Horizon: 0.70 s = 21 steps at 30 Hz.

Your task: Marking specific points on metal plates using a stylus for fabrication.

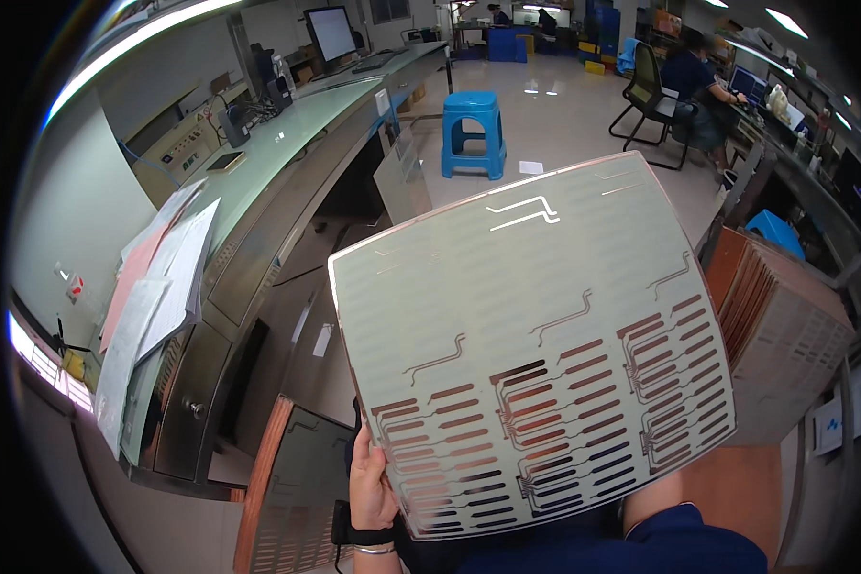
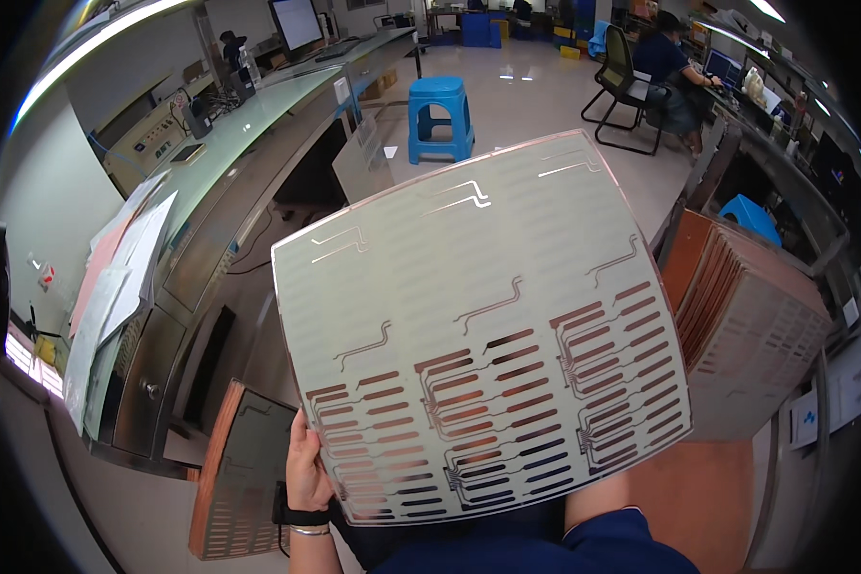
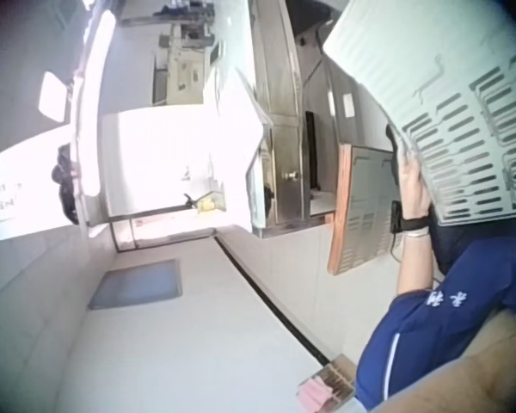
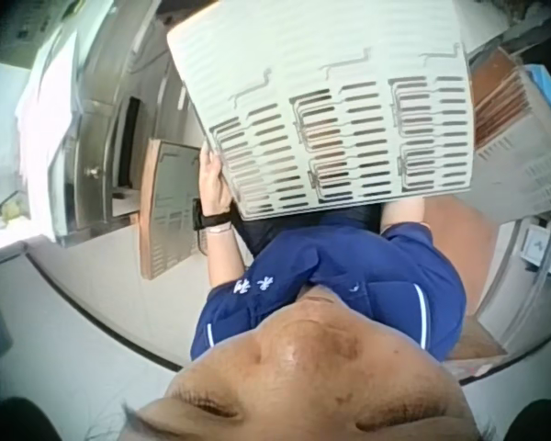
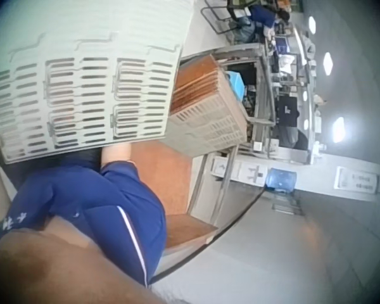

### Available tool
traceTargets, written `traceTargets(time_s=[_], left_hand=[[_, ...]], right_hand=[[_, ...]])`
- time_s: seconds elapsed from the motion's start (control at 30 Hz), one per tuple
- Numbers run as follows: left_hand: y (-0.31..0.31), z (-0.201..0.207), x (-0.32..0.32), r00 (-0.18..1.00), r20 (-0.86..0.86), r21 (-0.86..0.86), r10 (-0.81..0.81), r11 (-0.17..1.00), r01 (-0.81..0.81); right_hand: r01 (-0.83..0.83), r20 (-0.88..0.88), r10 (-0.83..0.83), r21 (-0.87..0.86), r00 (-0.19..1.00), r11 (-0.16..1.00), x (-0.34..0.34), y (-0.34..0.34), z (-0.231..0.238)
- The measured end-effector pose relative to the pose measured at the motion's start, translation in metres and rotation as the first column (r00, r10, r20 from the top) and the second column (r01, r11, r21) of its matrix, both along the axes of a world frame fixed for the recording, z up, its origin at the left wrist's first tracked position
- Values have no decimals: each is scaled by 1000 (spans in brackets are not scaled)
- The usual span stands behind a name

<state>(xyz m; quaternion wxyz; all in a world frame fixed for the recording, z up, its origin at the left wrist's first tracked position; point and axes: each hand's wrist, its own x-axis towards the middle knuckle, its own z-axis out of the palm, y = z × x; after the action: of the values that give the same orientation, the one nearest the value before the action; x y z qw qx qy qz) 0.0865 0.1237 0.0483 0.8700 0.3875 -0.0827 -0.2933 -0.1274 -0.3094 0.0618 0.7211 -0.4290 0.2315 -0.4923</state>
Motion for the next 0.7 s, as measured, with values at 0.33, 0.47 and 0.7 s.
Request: traceTargets(time_s=[0.33,0.47,0.7], left_hand=[[9,-9,-21,971,-7,244,239,942,-231],[2,21,-34,958,-11,386,288,885,-262],[-4,14,-46,929,47,552,367,765,-330]], right_hand=[[-477,31,477,119,879,871,-66,-33,25],[-471,-407,503,183,763,863,-69,-39,58],[-356,-604,342,102,720,929,-38,-13,39]])
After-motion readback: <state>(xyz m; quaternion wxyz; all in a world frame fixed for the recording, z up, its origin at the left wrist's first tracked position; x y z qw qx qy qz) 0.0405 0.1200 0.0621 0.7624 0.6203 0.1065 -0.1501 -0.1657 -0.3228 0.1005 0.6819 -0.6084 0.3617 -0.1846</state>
